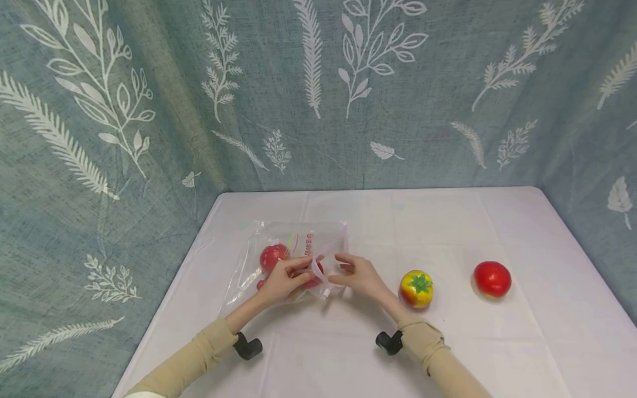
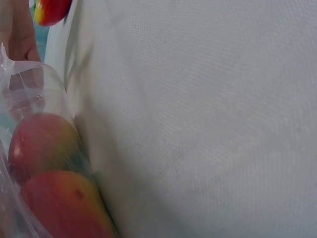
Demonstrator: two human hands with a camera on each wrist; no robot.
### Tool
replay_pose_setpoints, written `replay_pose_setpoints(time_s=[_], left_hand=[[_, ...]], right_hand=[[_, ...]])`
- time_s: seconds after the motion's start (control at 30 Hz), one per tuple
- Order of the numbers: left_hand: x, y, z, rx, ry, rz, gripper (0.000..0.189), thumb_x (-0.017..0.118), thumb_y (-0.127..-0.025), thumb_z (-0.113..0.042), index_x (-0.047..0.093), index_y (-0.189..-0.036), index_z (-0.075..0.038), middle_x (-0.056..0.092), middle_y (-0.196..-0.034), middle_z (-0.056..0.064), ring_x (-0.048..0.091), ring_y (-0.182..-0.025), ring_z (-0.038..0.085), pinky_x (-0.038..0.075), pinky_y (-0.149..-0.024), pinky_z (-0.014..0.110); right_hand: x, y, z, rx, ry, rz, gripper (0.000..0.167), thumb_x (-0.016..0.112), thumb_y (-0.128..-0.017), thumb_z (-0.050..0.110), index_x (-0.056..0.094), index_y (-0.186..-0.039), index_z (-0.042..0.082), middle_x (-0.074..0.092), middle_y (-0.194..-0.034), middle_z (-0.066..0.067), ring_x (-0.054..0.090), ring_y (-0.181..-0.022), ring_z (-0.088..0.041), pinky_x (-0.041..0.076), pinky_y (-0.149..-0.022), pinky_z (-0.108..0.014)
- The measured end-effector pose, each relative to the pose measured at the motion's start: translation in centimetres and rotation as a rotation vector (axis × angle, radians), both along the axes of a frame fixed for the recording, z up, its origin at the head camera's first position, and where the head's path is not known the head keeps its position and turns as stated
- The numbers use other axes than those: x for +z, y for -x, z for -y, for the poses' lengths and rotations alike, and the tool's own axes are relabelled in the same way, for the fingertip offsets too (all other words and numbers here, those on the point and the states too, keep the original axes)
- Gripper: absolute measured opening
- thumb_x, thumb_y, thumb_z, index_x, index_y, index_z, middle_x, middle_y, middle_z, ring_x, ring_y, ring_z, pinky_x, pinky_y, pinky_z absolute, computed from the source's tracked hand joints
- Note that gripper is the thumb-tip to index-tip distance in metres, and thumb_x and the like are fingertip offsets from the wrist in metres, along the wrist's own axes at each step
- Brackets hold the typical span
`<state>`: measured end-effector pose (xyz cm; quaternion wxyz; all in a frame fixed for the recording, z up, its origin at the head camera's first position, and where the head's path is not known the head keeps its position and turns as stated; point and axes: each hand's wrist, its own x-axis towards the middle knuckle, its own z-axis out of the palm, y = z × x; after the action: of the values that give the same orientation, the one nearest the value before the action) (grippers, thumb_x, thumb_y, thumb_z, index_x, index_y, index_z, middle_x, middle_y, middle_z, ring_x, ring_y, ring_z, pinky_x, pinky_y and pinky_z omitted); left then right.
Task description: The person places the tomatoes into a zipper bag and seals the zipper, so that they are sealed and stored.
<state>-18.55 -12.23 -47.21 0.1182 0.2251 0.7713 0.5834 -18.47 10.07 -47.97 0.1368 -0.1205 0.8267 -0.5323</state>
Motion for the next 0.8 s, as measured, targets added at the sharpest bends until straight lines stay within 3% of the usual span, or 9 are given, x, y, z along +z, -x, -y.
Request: replay_pose_setpoints(time_s=[0.23,0.5,0.73,0.8], left_hand=[[-0.4,0.1,0.1,0.010,-0.005,-0.011,0.043,0.061,-0.089,0.000,0.051,-0.129,0.010,0.057,-0.128,0.027,0.061,-0.112,0.037,0.055,-0.087,0.027],[-0.5,0.2,0.0,0.005,-0.008,-0.017,0.040,0.059,-0.088,0.005,0.052,-0.128,0.011,0.057,-0.127,0.028,0.060,-0.111,0.039,0.055,-0.087,0.027],[2.3,-1.0,-0.1,0.004,0.008,-0.033,0.039,0.059,-0.088,0.005,0.052,-0.125,0.015,0.056,-0.125,0.031,0.060,-0.109,0.041,0.056,-0.086,0.027],[2.5,-1.1,-0.1,0.002,0.005,-0.032,0.039,0.059,-0.088,0.005,0.052,-0.125,0.014,0.056,-0.125,0.031,0.060,-0.109,0.040,0.056,-0.086,0.027]], right_hand=[[0.6,-0.8,-1.0,-0.002,-0.036,-0.021,0.062,0.072,-0.084,0.024,0.048,-0.135,-0.003,0.050,-0.139,-0.022,0.052,-0.124,-0.039,0.046,-0.101,-0.046],[1.4,-1.4,-2.3,-0.017,-0.052,-0.049,0.062,0.072,-0.084,0.025,0.048,-0.136,-0.001,0.050,-0.140,-0.020,0.052,-0.124,-0.039,0.046,-0.102,-0.047],[2.2,-1.8,-3.5,-0.047,-0.018,-0.097,0.063,0.073,-0.083,0.022,0.047,-0.136,-0.001,0.049,-0.140,-0.022,0.051,-0.125,-0.039,0.045,-0.102,-0.045],[2.6,-1.9,-3.9,-0.048,0.013,-0.098,0.064,0.073,-0.084,0.021,0.046,-0.137,-0.002,0.047,-0.141,-0.022,0.049,-0.126,-0.038,0.044,-0.104,-0.043]])
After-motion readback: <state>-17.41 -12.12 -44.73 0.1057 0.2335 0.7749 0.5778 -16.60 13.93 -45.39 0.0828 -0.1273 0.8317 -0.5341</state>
